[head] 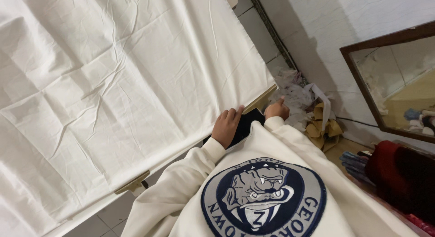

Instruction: The person aligns a large piece of white fabric on a table, uses a metal clamp to secure the edge, and then folds the fabric over to mark it with a yellow ruler.

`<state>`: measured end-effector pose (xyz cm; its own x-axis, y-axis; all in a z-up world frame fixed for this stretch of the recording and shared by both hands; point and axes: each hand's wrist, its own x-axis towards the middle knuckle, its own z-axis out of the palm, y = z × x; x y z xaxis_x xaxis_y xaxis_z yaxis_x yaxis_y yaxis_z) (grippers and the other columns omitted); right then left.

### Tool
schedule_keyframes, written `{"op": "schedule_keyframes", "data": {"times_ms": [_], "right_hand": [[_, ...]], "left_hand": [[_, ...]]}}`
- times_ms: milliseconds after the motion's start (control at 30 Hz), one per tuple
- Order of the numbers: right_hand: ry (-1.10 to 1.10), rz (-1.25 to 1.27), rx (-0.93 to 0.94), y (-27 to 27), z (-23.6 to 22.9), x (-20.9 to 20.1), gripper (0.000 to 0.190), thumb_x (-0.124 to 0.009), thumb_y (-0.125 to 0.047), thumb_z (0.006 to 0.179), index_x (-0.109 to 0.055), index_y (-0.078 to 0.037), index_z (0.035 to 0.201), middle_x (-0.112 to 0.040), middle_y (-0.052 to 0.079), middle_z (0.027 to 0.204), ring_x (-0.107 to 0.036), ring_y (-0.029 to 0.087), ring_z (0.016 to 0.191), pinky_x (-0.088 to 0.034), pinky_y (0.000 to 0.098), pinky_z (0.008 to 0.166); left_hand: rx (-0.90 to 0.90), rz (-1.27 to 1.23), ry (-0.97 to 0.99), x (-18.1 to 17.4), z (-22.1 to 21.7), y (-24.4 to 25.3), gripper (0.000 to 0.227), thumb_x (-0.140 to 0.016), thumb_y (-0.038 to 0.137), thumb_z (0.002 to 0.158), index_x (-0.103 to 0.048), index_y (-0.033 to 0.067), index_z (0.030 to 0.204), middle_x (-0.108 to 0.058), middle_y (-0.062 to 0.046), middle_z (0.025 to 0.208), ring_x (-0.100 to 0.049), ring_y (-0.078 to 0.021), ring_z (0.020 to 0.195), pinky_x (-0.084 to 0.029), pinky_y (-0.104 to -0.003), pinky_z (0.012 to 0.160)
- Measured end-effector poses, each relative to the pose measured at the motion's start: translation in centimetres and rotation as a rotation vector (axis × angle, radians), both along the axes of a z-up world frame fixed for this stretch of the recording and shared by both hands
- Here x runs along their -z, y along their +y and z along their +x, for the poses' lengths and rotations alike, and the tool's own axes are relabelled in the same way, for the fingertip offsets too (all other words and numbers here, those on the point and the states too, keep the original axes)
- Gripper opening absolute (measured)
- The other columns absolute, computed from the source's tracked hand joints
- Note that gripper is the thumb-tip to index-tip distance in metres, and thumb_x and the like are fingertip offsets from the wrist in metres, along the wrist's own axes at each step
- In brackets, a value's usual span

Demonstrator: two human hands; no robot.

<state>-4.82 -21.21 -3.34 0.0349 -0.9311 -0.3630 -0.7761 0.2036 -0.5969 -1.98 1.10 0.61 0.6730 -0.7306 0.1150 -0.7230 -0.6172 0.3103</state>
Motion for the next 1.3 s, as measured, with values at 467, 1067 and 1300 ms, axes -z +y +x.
{"op": "schedule_keyframes", "data": {"times_ms": [467,1067,1300], "right_hand": [[-0.034,-0.024,0.048,1.5,1.3,-0.1,0.060,-0.047,-0.052,0.106,-0.082,-0.003,0.098,-0.079,0.020,0.090,-0.076,0.038,0.102,-0.055,0.0456,0.100],[0.060,0.234,-0.127,5.7,3.6,-12.1,0.093,-0.029,-0.076,0.103,-0.078,0.003,0.106,-0.079,0.022,0.114,-0.071,0.041,0.119,-0.050,0.0474,0.107],[-0.161,0.374,-0.151,-7.7,-5.8,2.5,0.092,-0.019,-0.078,0.110,-0.067,-0.002,0.129,-0.069,0.027,0.124,-0.073,0.045,0.099,-0.063,0.0574,0.080]], "left_hand": [[-0.132,0.000,-0.076,1.4,-1.2,0.0,0.061,-0.056,0.021,0.112,-0.031,0.0132,0.167,-0.060,-0.002,0.103,-0.065,-0.0142,0.089,-0.058,-0.027,0.085],[-0.081,0.001,0.250,-0.1,0.9,-0.3,0.054,-0.057,0.025,0.103,-0.046,0.0124,0.155,-0.055,-0.002,0.104,-0.064,-0.0188,0.087,-0.059,-0.031,0.078],[-0.225,-0.197,0.132,-3.0,4.9,-6.8,0.063,-0.060,0.038,0.104,-0.050,0.0019,0.155,-0.053,-0.023,0.154,-0.050,-0.0409,0.148,-0.045,-0.047,0.119]]}}
